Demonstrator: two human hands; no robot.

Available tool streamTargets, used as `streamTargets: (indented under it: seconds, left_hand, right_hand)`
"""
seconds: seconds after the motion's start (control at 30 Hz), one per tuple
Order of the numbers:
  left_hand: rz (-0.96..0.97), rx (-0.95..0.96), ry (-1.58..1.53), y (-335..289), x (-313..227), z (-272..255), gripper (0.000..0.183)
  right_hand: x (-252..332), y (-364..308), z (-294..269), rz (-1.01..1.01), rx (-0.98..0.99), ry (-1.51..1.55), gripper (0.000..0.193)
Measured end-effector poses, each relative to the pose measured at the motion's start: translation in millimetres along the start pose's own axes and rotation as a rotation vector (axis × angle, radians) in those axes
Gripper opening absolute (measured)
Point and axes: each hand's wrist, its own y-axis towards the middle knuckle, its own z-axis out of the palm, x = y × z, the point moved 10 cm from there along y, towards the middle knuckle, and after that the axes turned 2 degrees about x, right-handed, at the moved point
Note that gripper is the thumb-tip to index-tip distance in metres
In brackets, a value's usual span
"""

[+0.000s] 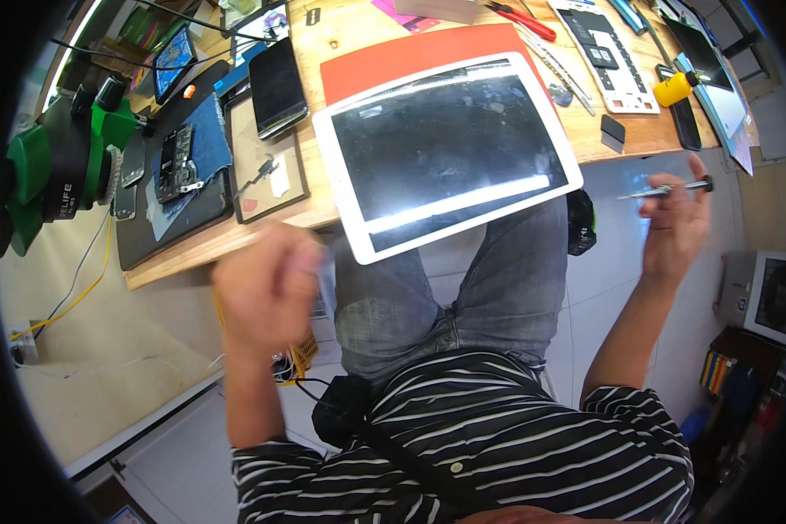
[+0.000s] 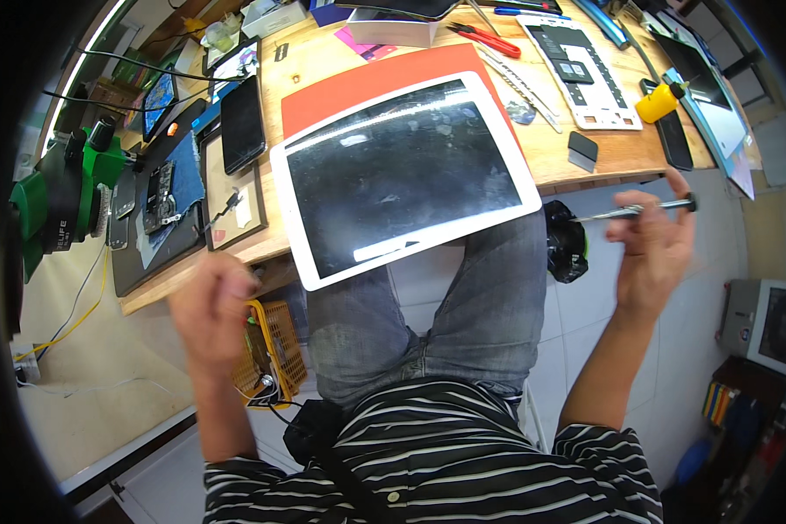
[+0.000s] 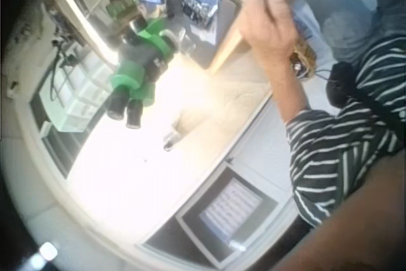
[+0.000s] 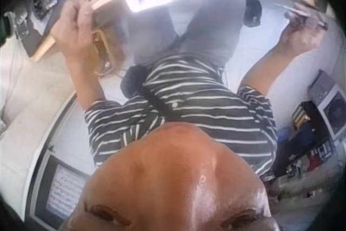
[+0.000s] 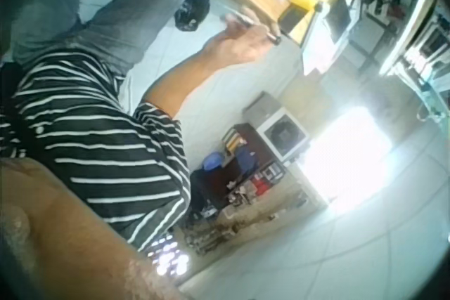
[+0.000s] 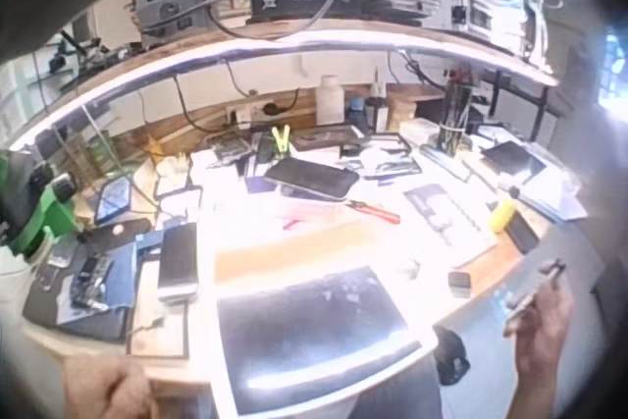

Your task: The person wipes the screen of a white tablet with a white cloth, then uses a screwdriver to pry along the tablet's edges. The person places the tablet into a light blue box and closes it.

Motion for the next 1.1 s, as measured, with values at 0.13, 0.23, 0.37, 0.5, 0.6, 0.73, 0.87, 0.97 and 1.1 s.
streamTargets:
  seconds: [0.13,0.23,0.37,0.5,0.6,0.73,0.87,0.97,1.1]
  left_hand:
    - [0.102,0.033,-0.296,3.7,-54.4,63.5,0.008]
    - [0.117,0.066,-0.421,10.8,-73.5,85.4,0.024]
    - [0.084,0.142,-0.458,20.6,-82.7,101.6,0.014]
    - [0.081,0.216,-0.467,26.5,-90.0,110.4,0.010]
    - [0.082,0.224,-0.466,27.6,-94.1,113.6,0.011]
    - [0.115,0.212,-0.437,26.5,-99.6,117.7,0.011]
    - [0.154,0.157,-0.355,31.3,-105.6,115.1,0.012]
    - [0.241,0.079,-0.263,38.7,-108.3,114.1,0.012]
    - [0.333,-0.020,-0.091,59.2,-102.7,117.9,0.013]
  right_hand:
    - [18.7,-23.2,84.5,0.041,0.200,0.059,0.093]
    - [43.6,-33.0,114.3,-0.085,0.217,0.087,0.097]
    - [53.8,-37.9,126.9,-0.155,0.296,0.101,0.092]
    - [58.5,-42.7,124.7,-0.170,0.237,0.062,0.090]
    - [58.2,-45.8,119.1,-0.169,0.232,0.075,0.091]
    - [60.9,-48.2,116.2,-0.190,0.282,0.091,0.089]
    - [66.3,-49.7,119.7,-0.241,0.336,0.121,0.083]
    - [60.4,-45.2,118.8,-0.233,0.348,0.068,0.081]
    - [42.4,-21.1,119.7,-0.219,0.310,0.030,0.082]
